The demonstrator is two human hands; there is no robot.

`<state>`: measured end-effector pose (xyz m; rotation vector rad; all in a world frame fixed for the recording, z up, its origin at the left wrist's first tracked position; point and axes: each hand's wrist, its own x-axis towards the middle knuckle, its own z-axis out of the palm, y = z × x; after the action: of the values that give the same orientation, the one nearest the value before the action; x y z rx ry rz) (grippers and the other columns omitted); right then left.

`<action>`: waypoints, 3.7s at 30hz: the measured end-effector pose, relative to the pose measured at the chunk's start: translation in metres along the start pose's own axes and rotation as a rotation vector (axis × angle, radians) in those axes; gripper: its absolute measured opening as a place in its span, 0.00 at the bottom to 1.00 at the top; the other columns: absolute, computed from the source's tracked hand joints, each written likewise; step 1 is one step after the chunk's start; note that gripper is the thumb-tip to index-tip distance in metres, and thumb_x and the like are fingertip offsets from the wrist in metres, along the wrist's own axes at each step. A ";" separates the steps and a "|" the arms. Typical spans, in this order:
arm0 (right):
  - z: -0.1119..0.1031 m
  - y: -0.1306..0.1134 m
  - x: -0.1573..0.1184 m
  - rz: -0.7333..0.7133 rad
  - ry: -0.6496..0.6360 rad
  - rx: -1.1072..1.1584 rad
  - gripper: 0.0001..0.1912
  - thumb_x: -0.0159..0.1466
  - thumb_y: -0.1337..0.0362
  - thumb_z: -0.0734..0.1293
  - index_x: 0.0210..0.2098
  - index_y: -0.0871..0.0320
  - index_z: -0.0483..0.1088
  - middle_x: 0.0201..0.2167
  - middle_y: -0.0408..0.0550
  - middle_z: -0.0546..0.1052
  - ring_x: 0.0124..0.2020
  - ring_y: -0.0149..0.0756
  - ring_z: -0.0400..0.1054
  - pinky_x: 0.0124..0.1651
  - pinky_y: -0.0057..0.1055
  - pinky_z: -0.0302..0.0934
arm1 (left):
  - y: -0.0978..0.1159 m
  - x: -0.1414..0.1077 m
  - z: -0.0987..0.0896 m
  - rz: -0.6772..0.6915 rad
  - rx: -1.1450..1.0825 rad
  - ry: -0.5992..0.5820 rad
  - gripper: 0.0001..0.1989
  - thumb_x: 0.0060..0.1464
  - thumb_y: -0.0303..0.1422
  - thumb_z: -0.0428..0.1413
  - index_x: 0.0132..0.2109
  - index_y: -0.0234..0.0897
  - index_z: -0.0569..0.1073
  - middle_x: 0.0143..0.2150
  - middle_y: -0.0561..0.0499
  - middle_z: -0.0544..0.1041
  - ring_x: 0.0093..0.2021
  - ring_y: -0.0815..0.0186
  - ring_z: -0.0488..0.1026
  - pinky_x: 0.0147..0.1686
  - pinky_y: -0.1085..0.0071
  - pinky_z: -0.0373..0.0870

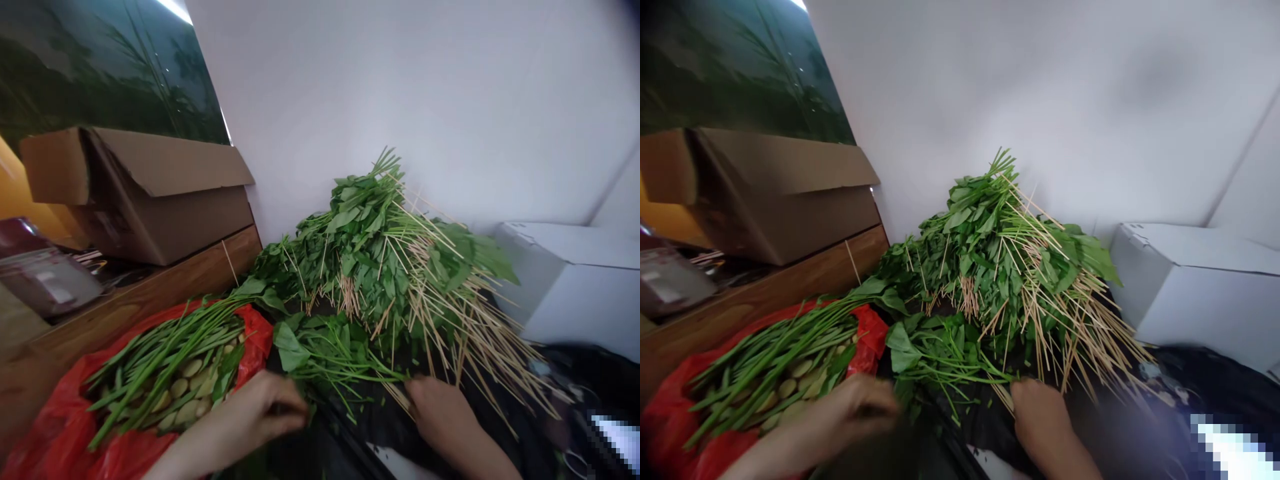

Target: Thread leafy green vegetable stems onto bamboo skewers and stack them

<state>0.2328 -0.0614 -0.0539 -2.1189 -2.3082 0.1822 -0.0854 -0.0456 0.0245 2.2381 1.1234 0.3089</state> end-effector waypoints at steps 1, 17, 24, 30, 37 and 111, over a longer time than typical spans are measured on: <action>0.001 0.001 0.001 0.002 -0.001 0.004 0.14 0.58 0.78 0.59 0.34 0.62 0.75 0.33 0.59 0.80 0.37 0.51 0.76 0.34 0.35 0.61 | 0.003 0.027 0.002 0.052 0.057 -0.002 0.10 0.57 0.38 0.54 0.39 0.43 0.79 0.36 0.52 0.79 0.36 0.66 0.74 0.39 0.74 0.66; -0.010 0.000 0.001 0.015 0.048 0.069 0.13 0.58 0.76 0.58 0.34 0.59 0.72 0.32 0.54 0.80 0.36 0.45 0.75 0.32 0.30 0.57 | 0.001 0.125 0.023 0.174 0.084 0.229 0.08 0.54 0.33 0.56 0.37 0.42 0.80 0.36 0.50 0.80 0.39 0.62 0.74 0.39 0.71 0.65; -0.023 0.008 -0.008 0.007 0.065 0.089 0.12 0.60 0.73 0.58 0.33 0.55 0.71 0.31 0.49 0.80 0.35 0.42 0.75 0.33 0.30 0.59 | 0.003 0.136 0.056 0.117 -0.726 0.458 0.12 0.49 0.40 0.61 0.34 0.34 0.80 0.29 0.47 0.80 0.31 0.63 0.74 0.35 0.70 0.69; -0.024 0.020 -0.010 -0.057 0.252 0.272 0.18 0.67 0.64 0.52 0.32 0.52 0.72 0.29 0.49 0.80 0.33 0.42 0.75 0.33 0.31 0.61 | -0.009 0.134 0.061 0.060 -1.092 0.371 0.15 0.44 0.39 0.66 0.38 0.33 0.80 0.34 0.46 0.80 0.33 0.66 0.74 0.39 0.71 0.69; -0.017 -0.032 -0.008 -0.082 0.361 0.465 0.16 0.70 0.55 0.49 0.43 0.53 0.64 0.24 0.43 0.78 0.25 0.39 0.74 0.27 0.28 0.58 | -0.003 0.131 0.067 -0.010 -1.158 0.344 0.14 0.38 0.36 0.69 0.34 0.33 0.81 0.30 0.48 0.80 0.31 0.68 0.74 0.37 0.73 0.68; -0.020 -0.027 -0.020 -0.112 1.003 0.324 0.12 0.69 0.63 0.54 0.35 0.57 0.66 0.19 0.40 0.67 0.19 0.31 0.64 0.27 0.28 0.53 | -0.029 0.125 0.056 0.156 0.349 0.247 0.06 0.48 0.33 0.62 0.36 0.42 0.80 0.37 0.49 0.78 0.42 0.57 0.70 0.41 0.67 0.63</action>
<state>0.2097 -0.0820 -0.0303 -1.4041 -1.6263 -0.3917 -0.0023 0.0427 -0.0449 2.6601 1.2052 0.4971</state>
